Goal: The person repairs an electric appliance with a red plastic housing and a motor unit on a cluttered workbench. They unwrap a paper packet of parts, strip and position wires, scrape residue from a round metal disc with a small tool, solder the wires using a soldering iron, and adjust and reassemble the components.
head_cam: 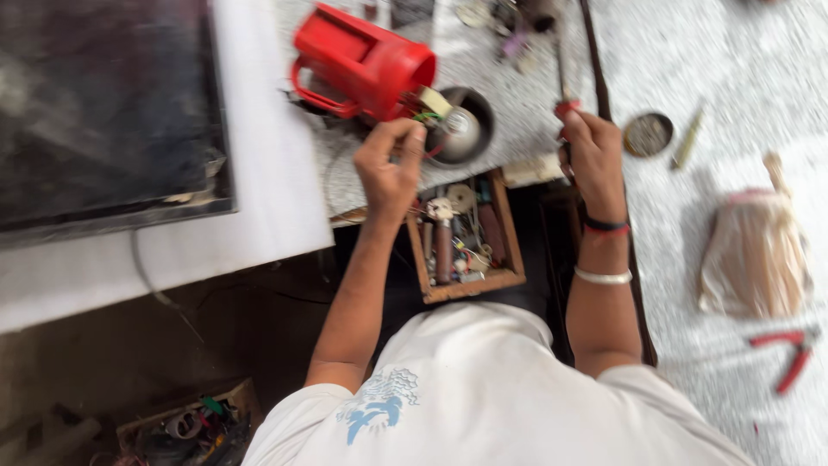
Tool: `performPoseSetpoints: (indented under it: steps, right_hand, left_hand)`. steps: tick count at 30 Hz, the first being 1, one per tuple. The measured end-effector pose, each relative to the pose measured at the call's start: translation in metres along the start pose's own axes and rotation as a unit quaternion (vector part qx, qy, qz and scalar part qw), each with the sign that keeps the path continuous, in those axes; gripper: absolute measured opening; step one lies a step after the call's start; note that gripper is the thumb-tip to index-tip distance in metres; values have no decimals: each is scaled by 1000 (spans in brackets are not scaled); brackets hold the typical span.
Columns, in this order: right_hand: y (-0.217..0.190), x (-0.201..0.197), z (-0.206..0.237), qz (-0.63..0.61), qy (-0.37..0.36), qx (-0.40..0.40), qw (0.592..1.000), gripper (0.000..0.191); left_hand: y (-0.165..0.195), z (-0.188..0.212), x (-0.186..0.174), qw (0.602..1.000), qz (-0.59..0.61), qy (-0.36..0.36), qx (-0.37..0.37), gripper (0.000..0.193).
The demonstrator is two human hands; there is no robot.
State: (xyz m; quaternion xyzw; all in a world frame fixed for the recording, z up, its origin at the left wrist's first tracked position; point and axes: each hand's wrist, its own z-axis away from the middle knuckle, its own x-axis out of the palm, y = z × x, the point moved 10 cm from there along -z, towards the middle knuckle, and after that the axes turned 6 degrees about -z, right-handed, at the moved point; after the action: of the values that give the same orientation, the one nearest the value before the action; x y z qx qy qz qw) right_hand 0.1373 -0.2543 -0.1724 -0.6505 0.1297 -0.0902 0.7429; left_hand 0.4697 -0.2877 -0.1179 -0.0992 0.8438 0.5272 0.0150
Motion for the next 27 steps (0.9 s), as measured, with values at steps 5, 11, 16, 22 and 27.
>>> performPoseSetpoints:
  steps: [5,11,16,22,27]
  right_hand:
    - [-3,-6,-19,96,22,-23,995,34]
    - [3,1,-54,195,39,-36,979,34]
    - [-63,34,-38,266,49,-336,902,23]
    - [-100,111,22,175,-90,-354,915,42]
    - [-128,170,76,258,-163,-469,829,37]
  left_hand:
    - [-4,0,7,1000,-7,0,-1,7]
    - [-2,-1,2,1000,2,27,7,5]
    - [12,-2,-5,1000,-23,3,8,10]
    - [32,0,0,991,-98,-48,77,29]
    - [25,6,9,984,-136,-92,70,40]
